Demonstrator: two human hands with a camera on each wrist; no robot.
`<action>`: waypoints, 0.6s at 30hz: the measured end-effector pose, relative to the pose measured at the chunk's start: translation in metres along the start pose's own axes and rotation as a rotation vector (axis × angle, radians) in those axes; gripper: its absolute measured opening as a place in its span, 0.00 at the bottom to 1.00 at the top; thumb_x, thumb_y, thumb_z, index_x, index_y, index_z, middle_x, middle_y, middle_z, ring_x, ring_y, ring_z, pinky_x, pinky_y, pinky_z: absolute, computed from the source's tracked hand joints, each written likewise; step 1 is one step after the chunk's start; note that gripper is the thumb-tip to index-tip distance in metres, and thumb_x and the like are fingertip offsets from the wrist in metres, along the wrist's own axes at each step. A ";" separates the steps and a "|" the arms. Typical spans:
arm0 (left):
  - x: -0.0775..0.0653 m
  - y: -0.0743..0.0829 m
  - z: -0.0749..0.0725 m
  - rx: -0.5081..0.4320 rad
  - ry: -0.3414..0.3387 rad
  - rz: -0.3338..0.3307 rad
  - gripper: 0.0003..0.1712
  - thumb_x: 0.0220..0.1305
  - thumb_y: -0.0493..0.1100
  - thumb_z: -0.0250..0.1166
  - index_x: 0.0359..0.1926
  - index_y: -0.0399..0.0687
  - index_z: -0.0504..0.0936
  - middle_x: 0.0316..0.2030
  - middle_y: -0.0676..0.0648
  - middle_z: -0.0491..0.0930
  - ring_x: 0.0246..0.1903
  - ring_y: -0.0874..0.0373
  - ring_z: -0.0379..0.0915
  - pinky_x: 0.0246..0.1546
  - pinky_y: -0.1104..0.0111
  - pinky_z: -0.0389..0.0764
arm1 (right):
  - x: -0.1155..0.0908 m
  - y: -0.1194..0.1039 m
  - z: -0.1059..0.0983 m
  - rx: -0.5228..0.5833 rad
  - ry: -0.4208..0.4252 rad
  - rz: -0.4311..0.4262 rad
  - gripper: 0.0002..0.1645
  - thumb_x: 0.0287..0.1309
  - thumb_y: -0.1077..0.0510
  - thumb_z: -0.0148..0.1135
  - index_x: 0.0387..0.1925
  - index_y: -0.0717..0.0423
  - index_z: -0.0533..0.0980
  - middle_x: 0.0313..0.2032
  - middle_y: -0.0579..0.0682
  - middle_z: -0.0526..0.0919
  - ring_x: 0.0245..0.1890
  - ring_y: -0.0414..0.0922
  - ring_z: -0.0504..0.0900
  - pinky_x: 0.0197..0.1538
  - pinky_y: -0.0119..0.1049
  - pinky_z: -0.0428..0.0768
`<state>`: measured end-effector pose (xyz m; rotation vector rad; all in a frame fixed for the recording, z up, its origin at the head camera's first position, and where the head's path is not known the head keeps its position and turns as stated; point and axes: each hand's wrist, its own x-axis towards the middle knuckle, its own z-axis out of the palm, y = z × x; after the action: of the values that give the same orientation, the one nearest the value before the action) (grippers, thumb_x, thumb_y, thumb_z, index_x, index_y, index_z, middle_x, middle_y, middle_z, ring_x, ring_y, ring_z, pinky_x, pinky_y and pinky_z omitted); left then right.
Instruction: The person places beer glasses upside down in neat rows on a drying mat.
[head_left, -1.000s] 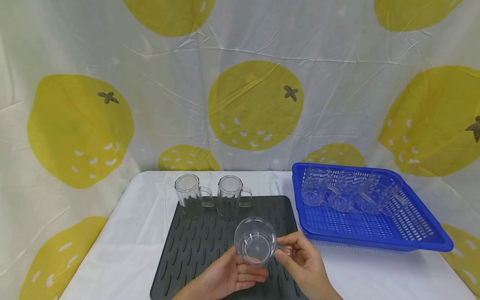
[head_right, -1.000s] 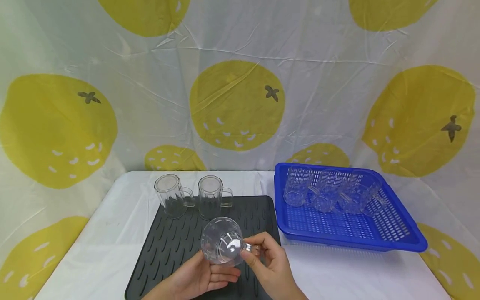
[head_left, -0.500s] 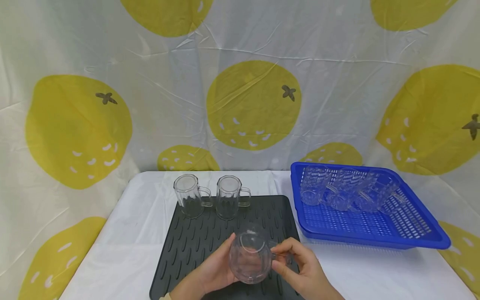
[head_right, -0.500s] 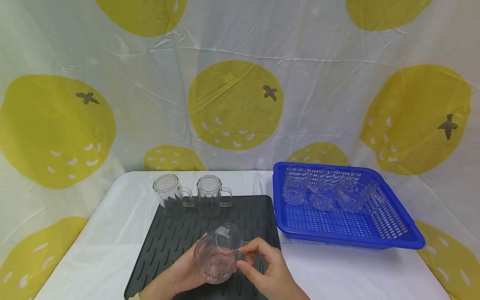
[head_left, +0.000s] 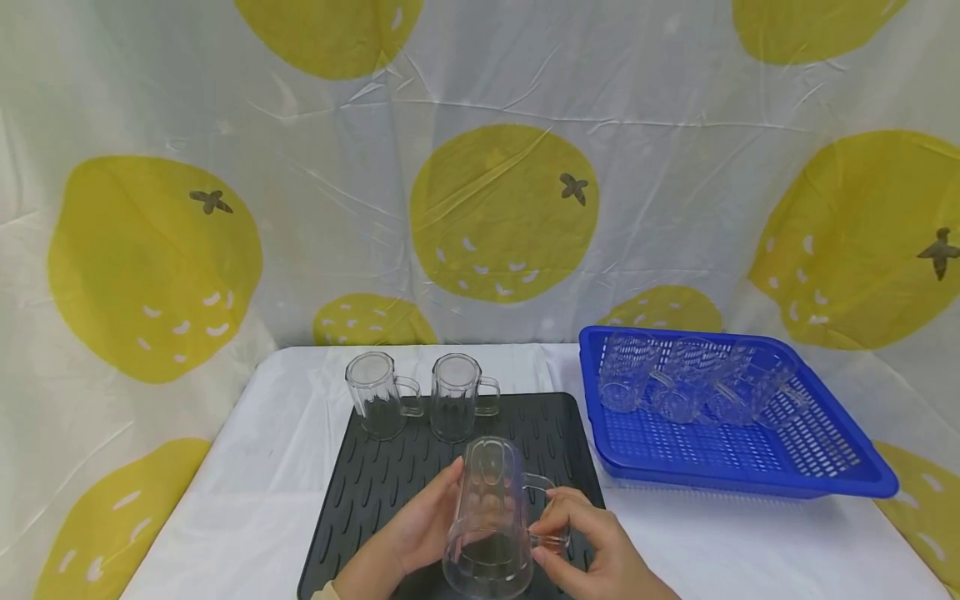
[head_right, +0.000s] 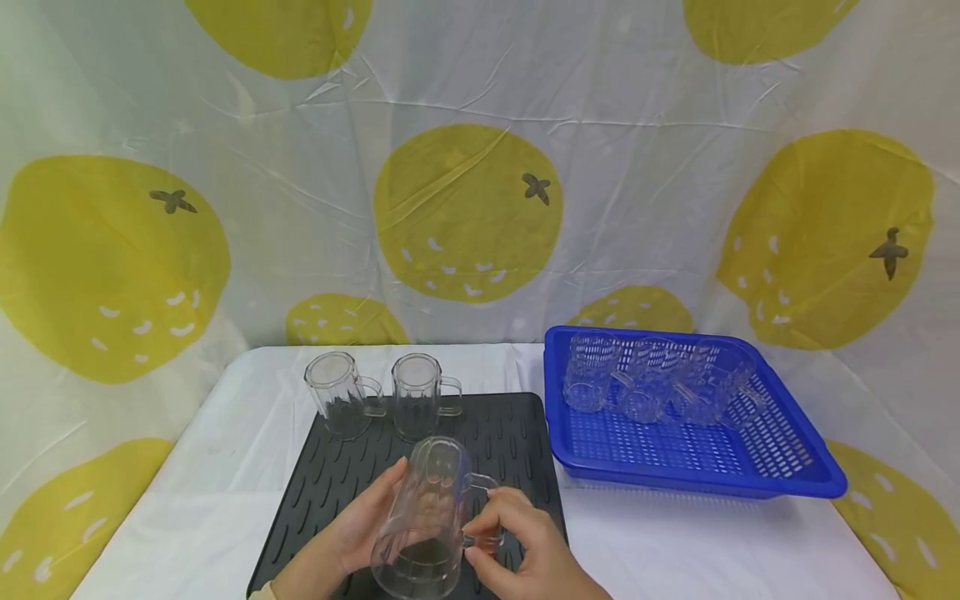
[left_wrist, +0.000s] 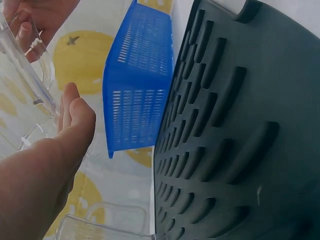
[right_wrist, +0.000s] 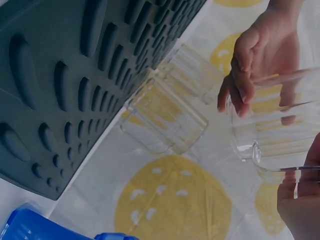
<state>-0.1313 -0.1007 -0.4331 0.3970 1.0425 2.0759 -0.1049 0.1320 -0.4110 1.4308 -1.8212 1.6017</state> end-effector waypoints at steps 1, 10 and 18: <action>0.000 0.001 0.000 -0.012 -0.009 0.003 0.36 0.71 0.60 0.25 0.65 0.42 0.59 0.55 0.43 0.72 0.57 0.49 0.66 0.61 0.57 0.59 | 0.000 0.000 0.000 -0.005 -0.001 -0.011 0.20 0.40 0.80 0.62 0.38 0.63 0.72 0.26 0.47 0.70 0.25 0.38 0.71 0.60 0.33 0.61; -0.001 0.002 0.002 -0.064 -0.033 -0.020 0.29 0.72 0.58 0.30 0.59 0.52 0.69 0.52 0.48 0.76 0.53 0.54 0.71 0.54 0.59 0.69 | -0.004 0.001 0.001 -0.077 -0.050 -0.040 0.13 0.48 0.73 0.62 0.36 0.60 0.73 0.27 0.45 0.74 0.28 0.36 0.72 0.60 0.33 0.61; 0.001 0.001 0.005 0.005 0.153 -0.078 0.33 0.70 0.61 0.40 0.63 0.41 0.63 0.52 0.41 0.73 0.49 0.46 0.73 0.49 0.55 0.73 | 0.002 0.002 0.003 -0.121 -0.089 -0.183 0.03 0.55 0.67 0.60 0.33 0.62 0.75 0.25 0.44 0.75 0.25 0.34 0.73 0.53 0.37 0.66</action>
<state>-0.1293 -0.0979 -0.4298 0.1983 1.1345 2.0597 -0.1068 0.1280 -0.4113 1.5845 -1.7448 1.3360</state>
